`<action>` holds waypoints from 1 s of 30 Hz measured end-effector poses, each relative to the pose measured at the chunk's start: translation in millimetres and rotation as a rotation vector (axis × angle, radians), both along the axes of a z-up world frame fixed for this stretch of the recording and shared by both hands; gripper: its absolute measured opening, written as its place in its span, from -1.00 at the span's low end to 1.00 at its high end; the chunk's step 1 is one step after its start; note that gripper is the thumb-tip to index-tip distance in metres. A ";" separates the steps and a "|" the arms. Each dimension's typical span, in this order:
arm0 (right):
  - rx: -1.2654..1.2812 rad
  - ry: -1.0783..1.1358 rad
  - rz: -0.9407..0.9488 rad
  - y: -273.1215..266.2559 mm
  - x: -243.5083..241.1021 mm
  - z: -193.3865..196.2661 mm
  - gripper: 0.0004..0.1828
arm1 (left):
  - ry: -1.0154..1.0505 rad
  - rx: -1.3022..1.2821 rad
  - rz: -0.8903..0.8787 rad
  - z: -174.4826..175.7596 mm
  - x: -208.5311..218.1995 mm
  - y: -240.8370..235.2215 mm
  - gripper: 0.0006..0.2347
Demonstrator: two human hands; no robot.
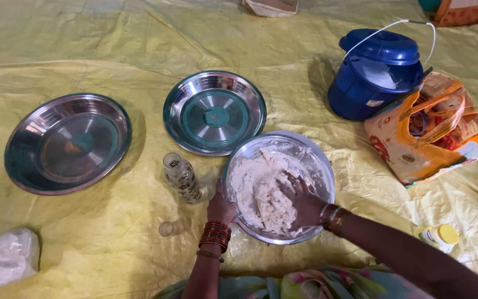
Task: The person kneads a large mass of dough in a metal bowl, periodically adding liquid from a bottle. The person uses both hands to fold and press the dough repeatedly.
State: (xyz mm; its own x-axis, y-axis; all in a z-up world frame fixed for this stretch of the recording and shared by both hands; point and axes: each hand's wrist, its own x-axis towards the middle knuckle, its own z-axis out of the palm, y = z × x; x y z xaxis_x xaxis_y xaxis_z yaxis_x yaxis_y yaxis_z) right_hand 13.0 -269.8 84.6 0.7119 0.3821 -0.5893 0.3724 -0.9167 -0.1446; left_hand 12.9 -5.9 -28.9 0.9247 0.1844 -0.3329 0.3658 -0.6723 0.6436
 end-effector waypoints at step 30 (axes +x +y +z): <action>0.205 -0.346 -0.459 45.8 122.2 -128.8 -0.47 | 0.006 -0.018 0.106 -1.8 -11.0 -7.9 -0.30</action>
